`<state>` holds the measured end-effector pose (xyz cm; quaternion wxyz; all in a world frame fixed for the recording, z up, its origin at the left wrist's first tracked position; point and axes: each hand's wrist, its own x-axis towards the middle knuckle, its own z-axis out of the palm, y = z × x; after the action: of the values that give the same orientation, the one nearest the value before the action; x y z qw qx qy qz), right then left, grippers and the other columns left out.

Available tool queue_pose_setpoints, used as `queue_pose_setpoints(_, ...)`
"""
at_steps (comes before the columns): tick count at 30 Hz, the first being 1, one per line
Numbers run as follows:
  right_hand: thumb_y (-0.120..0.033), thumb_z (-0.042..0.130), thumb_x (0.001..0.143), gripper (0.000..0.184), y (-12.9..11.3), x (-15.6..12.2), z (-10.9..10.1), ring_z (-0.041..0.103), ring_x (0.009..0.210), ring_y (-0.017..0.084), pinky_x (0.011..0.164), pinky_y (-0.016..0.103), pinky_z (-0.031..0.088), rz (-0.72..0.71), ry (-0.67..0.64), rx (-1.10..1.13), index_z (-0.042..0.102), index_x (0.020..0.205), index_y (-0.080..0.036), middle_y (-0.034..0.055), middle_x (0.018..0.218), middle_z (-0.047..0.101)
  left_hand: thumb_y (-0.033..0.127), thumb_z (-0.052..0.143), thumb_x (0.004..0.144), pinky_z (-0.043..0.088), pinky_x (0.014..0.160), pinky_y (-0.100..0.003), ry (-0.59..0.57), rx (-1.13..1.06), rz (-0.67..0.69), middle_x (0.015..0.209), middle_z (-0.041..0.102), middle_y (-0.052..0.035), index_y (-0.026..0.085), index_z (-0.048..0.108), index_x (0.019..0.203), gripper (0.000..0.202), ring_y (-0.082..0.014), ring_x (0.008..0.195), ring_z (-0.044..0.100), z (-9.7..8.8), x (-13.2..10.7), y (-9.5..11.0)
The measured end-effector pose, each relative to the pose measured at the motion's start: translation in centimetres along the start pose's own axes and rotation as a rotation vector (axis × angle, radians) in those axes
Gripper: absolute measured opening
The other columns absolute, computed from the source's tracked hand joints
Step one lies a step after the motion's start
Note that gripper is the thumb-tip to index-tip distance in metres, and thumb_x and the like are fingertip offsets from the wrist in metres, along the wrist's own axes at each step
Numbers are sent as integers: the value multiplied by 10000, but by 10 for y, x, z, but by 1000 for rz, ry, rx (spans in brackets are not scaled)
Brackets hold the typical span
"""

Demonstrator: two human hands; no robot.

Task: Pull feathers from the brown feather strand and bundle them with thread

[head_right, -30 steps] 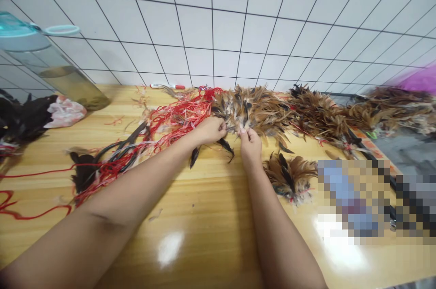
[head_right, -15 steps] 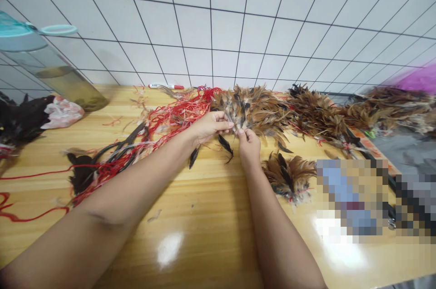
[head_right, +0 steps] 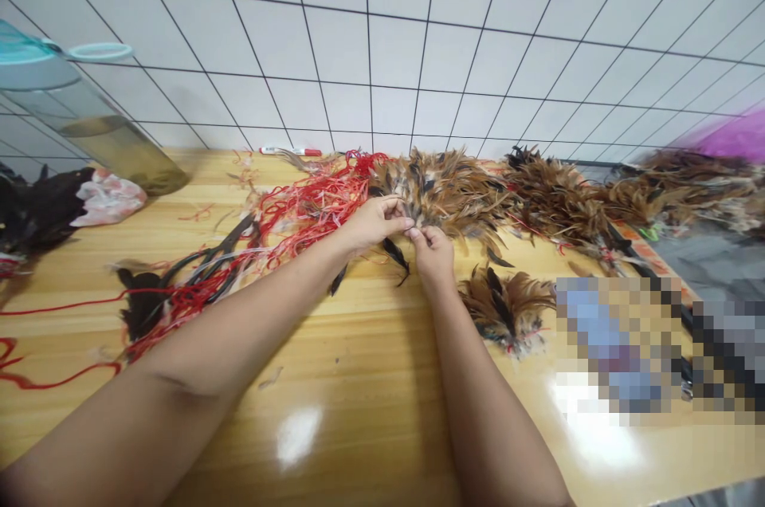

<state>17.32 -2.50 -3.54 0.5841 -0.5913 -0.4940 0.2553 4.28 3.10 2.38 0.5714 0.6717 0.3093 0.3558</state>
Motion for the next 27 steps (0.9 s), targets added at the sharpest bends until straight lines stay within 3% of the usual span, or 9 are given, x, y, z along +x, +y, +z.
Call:
queue_pose_setpoints(6, -373, 545, 776, 235, 0, 0, -3, 516, 700, 166, 719, 317, 410, -103, -29, -120, 568, 617, -201, 6, 666, 574, 208, 715, 665, 351, 540, -189, -63, -160, -82, 559, 580, 46, 144, 490, 740, 245, -67, 532, 522, -1, 2, -13)
queue_pose_setpoints(12, -376, 512, 801, 248, -1, -1, -3, 471, 664, 153, 682, 297, 373, -109, -99, -89, 535, 621, -207, -10, 645, 510, 338, 794, 600, 364, 569, -195, -154, -267, -107, 600, 606, 14, 105, 564, 701, 342, -59, 556, 526, -6, 5, -26)
queue_pose_setpoints(23, -427, 534, 820, 304, -7, -5, -4, 473, 683, 161, 721, 311, 393, -107, -268, -21, 524, 605, -213, -1, 656, 521, 350, 838, 565, 479, 710, -267, -361, -342, -172, 667, 673, -68, 62, 649, 755, 394, -123, 651, 630, -18, 0, -17)
queue_pose_setpoints(27, -450, 546, 816, 308, -9, -5, -4, 515, 709, 157, 741, 307, 410, -70, -281, 26, 554, 630, -204, 2, 684, 565, 387, 819, 584, 458, 652, -240, -334, -276, -140, 625, 647, -54, 58, 645, 697, 389, -101, 601, 590, -16, 2, -19)
